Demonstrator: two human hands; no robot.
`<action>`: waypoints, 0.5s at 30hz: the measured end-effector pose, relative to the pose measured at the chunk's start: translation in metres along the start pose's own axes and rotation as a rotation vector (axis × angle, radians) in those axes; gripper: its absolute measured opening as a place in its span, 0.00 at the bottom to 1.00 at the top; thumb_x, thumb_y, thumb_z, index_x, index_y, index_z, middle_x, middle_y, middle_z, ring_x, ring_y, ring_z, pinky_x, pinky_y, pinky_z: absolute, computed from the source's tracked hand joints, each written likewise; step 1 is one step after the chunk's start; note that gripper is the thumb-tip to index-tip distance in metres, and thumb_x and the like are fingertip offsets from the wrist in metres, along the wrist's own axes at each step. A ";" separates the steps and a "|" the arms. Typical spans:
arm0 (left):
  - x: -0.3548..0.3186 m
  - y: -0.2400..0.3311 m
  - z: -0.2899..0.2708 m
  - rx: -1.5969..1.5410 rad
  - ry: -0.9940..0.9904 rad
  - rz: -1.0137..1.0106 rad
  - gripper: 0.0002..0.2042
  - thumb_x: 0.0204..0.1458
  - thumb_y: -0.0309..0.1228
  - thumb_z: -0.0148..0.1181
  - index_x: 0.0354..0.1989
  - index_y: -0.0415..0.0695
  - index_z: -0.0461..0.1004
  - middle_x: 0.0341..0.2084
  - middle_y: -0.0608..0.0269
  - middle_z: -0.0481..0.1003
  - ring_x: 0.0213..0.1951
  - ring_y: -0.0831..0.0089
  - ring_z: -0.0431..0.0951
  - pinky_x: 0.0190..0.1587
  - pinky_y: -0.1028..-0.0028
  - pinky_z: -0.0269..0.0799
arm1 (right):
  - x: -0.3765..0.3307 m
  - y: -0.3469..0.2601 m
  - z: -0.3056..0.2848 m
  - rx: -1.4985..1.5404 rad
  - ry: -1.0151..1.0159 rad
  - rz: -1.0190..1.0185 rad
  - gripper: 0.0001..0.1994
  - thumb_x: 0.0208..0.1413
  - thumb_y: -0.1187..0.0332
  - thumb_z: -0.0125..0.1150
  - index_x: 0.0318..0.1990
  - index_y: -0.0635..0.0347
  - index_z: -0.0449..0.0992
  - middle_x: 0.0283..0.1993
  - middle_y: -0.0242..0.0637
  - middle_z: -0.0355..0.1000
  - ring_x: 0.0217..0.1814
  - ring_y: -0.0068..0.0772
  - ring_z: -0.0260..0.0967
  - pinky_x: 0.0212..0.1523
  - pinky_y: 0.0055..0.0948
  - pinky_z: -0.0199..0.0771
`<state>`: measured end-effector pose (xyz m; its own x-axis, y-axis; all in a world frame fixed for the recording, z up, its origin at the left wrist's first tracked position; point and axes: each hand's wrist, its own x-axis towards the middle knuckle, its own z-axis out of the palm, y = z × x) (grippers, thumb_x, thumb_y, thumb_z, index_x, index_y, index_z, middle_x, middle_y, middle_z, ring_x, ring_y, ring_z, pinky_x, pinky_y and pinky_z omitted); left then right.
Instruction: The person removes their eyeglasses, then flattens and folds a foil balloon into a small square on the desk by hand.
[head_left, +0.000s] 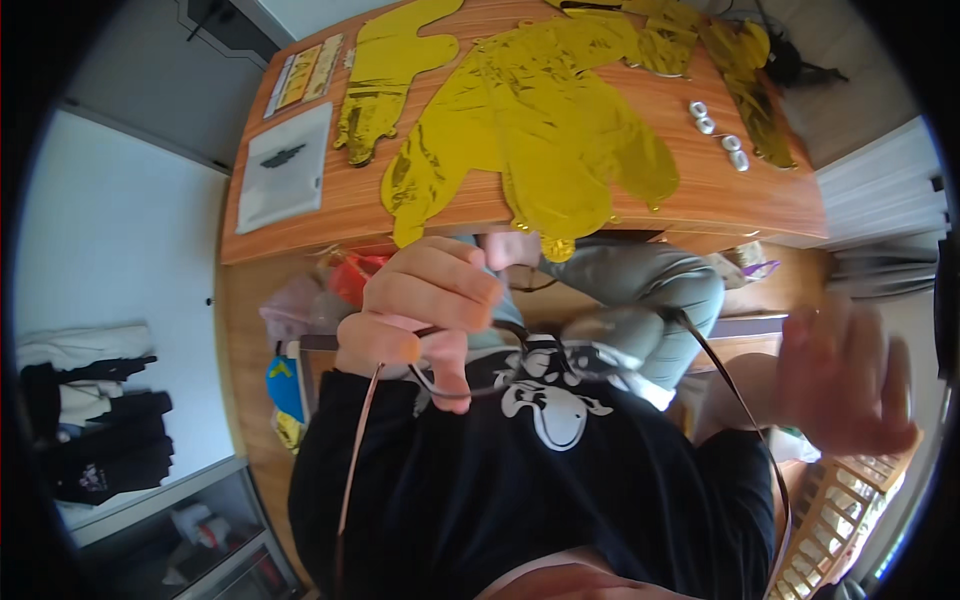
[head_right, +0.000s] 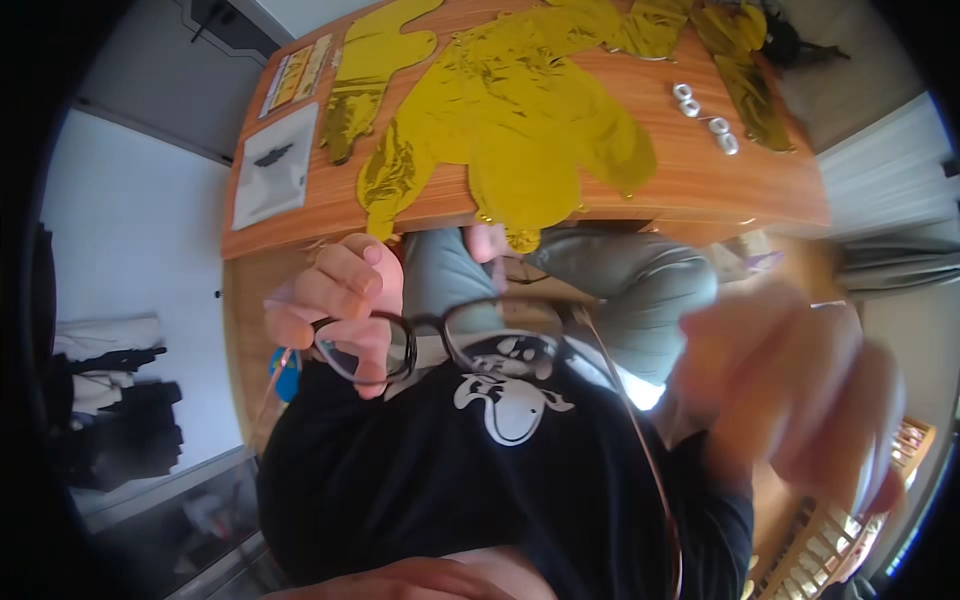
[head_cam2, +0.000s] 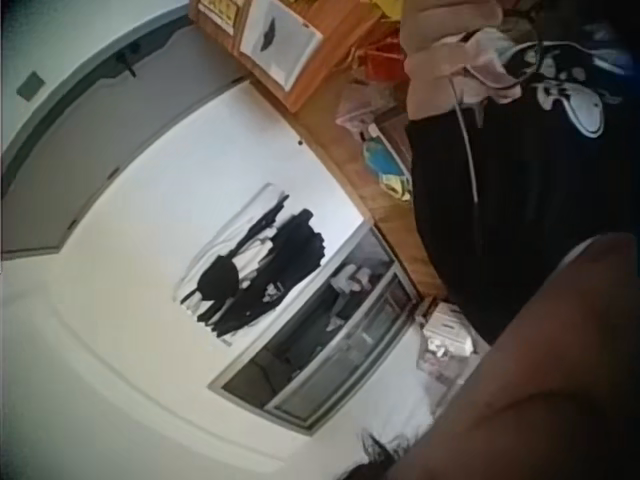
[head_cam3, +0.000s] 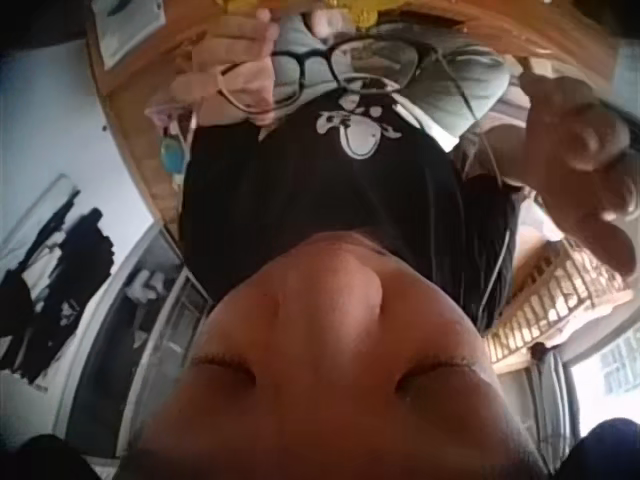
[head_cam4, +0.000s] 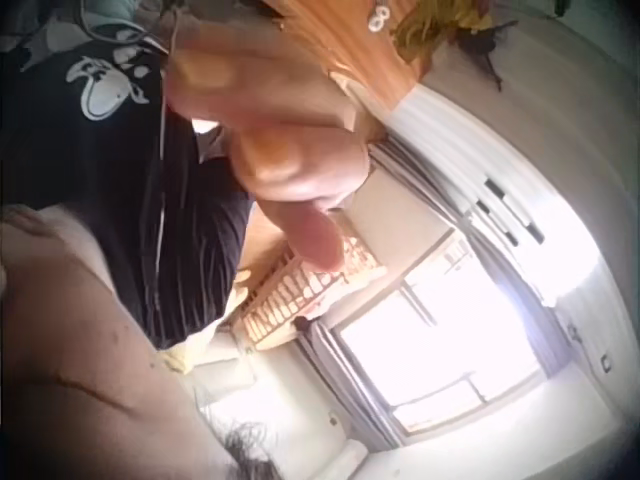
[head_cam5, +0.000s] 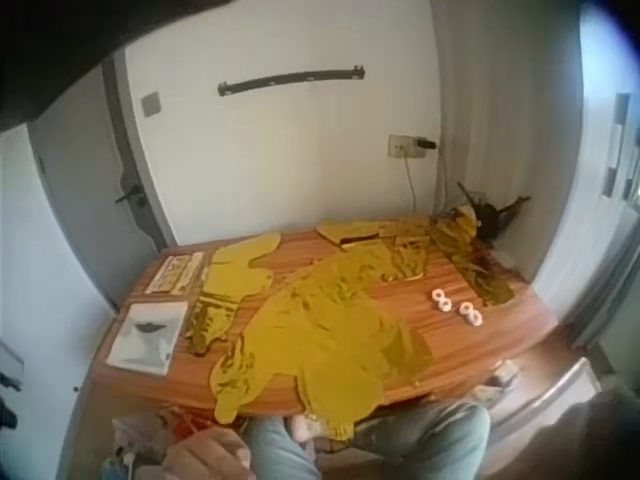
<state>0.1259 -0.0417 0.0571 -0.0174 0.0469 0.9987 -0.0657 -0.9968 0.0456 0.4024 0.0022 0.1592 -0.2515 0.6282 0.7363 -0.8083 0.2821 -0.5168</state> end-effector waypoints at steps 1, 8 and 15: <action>-0.009 0.001 -0.006 0.105 0.049 0.074 0.32 0.55 0.48 0.74 0.57 0.42 0.63 0.40 0.43 0.79 0.43 0.50 0.83 0.55 0.50 0.78 | 0.002 -0.008 0.010 0.033 0.006 -0.006 0.22 0.75 0.50 0.43 0.48 0.62 0.74 0.44 0.47 0.76 0.41 0.47 0.74 0.50 0.49 0.75; -0.062 0.055 -0.082 0.361 0.008 -0.052 0.41 0.51 0.49 0.75 0.63 0.34 0.61 0.43 0.34 0.80 0.46 0.44 0.83 0.55 0.49 0.79 | -0.047 -0.124 -0.093 0.173 -0.052 0.022 0.19 0.75 0.49 0.44 0.53 0.56 0.64 0.47 0.47 0.76 0.47 0.48 0.72 0.54 0.52 0.66; -0.052 0.051 -0.102 0.415 -0.090 -0.029 0.42 0.52 0.49 0.75 0.65 0.34 0.59 0.42 0.33 0.80 0.47 0.42 0.83 0.54 0.49 0.80 | -0.003 -0.034 0.016 0.156 -0.101 0.027 0.19 0.74 0.48 0.45 0.57 0.51 0.55 0.50 0.48 0.76 0.52 0.50 0.70 0.58 0.56 0.56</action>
<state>0.0214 -0.0888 0.0054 0.0667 0.0873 0.9939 0.3426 -0.9376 0.0594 0.4219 -0.0206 0.1815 -0.3203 0.5555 0.7674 -0.8714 0.1449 -0.4686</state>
